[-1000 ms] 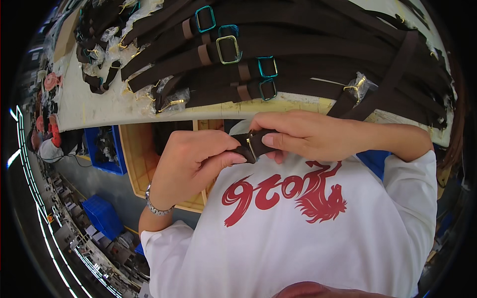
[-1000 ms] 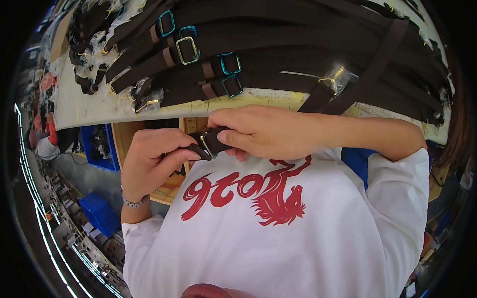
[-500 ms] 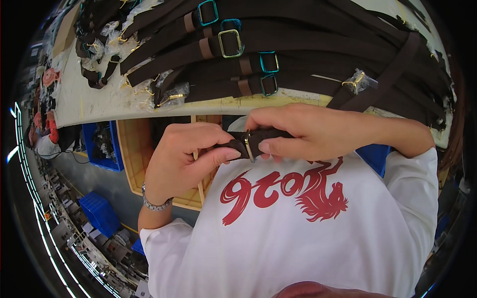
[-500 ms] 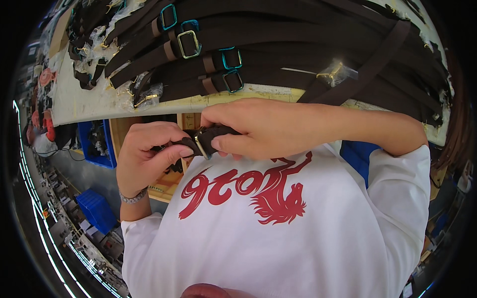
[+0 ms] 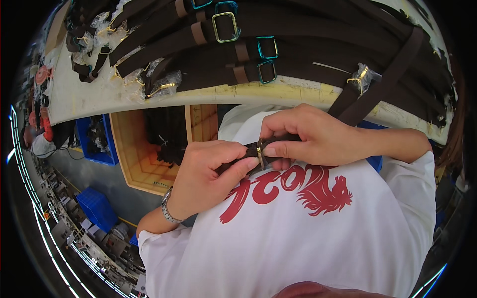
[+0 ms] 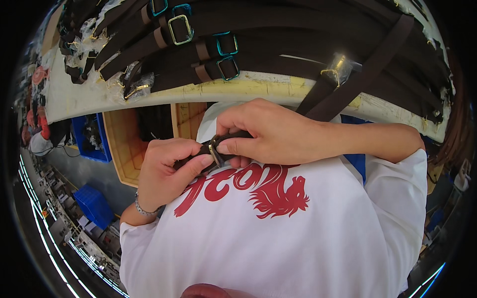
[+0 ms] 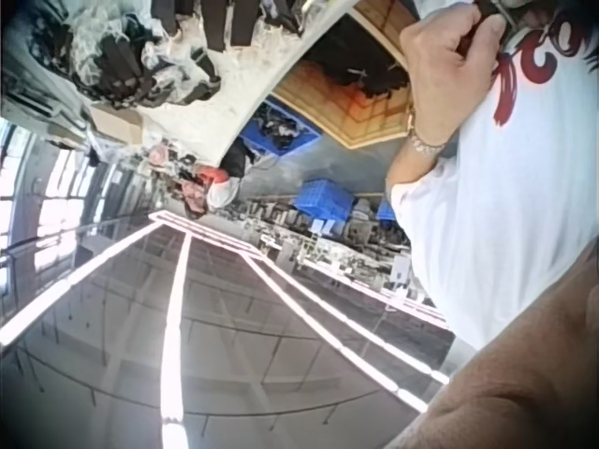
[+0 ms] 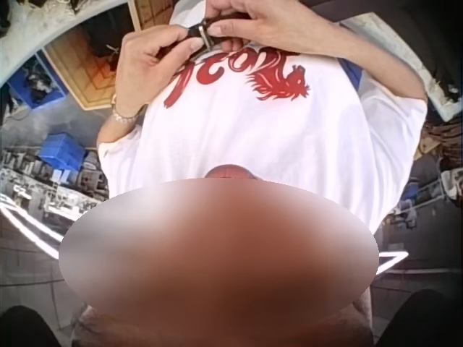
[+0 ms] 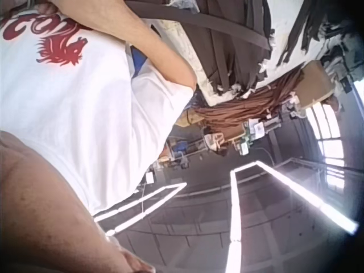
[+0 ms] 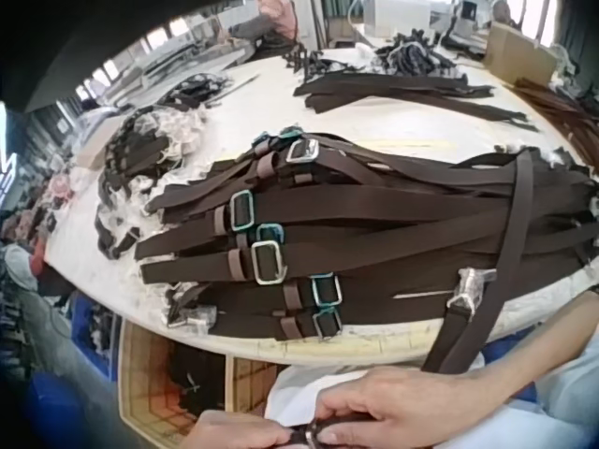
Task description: The person assembles brown fabric belts by threading the strap through metal buckles and plastic adjusters. They repeatedly pick up belts from a pile, thread the strap through the hardware, and place the finished belts back on the table.
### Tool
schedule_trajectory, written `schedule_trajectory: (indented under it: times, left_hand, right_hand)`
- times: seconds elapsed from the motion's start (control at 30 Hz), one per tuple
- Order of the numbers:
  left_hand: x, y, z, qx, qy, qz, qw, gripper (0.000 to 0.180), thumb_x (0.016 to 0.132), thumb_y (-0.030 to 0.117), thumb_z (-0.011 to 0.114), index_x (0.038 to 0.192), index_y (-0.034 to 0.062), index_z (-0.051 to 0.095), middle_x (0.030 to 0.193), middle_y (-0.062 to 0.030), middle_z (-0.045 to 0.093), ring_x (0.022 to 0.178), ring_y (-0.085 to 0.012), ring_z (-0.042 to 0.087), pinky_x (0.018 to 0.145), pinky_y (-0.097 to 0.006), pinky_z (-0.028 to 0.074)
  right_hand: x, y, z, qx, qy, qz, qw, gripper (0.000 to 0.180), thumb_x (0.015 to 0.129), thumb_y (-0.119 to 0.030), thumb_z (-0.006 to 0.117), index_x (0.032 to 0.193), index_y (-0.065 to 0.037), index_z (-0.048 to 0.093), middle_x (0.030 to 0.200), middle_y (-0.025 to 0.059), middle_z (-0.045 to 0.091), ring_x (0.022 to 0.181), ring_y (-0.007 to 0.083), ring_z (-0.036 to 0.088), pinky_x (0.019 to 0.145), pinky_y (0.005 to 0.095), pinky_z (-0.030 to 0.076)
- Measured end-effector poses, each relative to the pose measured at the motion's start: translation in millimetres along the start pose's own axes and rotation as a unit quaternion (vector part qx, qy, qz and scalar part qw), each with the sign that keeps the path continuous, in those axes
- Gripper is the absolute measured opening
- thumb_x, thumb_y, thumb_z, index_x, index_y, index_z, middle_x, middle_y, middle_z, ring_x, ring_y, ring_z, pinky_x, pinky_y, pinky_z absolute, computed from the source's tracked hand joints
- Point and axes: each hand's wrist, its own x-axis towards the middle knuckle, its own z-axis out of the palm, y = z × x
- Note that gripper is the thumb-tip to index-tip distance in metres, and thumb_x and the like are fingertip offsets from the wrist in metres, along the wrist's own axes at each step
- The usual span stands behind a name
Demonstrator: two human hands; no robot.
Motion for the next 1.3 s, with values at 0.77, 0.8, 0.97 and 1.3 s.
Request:
schedule_trajectory:
  times: [0.77,0.8,0.97,1.3]
  left_hand:
    - [21.5,-9.9,-7.1,-0.256,0.0,-0.168,0.952,0.01,0.1,0.005,0.075,0.105,-0.0037,0.078,0.084,0.0006,0.072,0.066,-0.0035,0.058,0.06,-0.02,0.045]
    - [19.8,-11.4,-4.5,-0.269,0.003,-0.163,0.949,0.01,0.1,0.005,0.075,0.104,-0.0036,0.078,0.084,0.0004,0.072,0.066,-0.0036,0.058,0.06,-0.02,0.045]
    - [14.5,-14.3,0.4,-0.024,0.019,-0.025,0.999,0.009,0.099,0.005,0.075,0.102,-0.0033,0.076,0.086,0.0003,0.073,0.067,-0.0043,0.06,0.061,-0.021,0.046]
    - [10.4,-14.2,21.2,-0.38,0.03,-0.151,0.912,0.021,0.101,0.002,0.074,0.12,-0.0053,0.071,0.091,-0.0041,0.072,0.069,-0.0062,0.063,0.064,-0.022,0.049]
  right_hand:
    - [-2.6,12.1,3.6,-0.181,0.144,-0.197,0.953,0.038,0.095,-0.018,0.079,0.126,-0.005,0.062,0.107,0.014,0.072,0.088,0.0335,0.07,0.077,0.0409,0.056]
    - [-1.5,15.0,4.2,-0.214,0.16,-0.23,0.936,0.041,0.093,-0.019,0.082,0.127,-0.006,0.062,0.109,0.0151,0.072,0.089,0.0369,0.07,0.078,0.0433,0.056]
    - [3.6,32.9,8.1,-0.295,0.168,-0.288,0.895,0.052,0.086,-0.023,0.09,0.126,-0.005,0.062,0.11,0.0145,0.073,0.094,0.0389,0.07,0.079,0.0463,0.056]
    - [-5.1,40.1,8.2,-0.216,0.207,-0.29,0.909,0.053,0.083,-0.022,0.093,0.126,-0.004,0.068,0.118,0.0135,0.074,0.104,0.0355,0.072,0.089,0.0419,0.059]
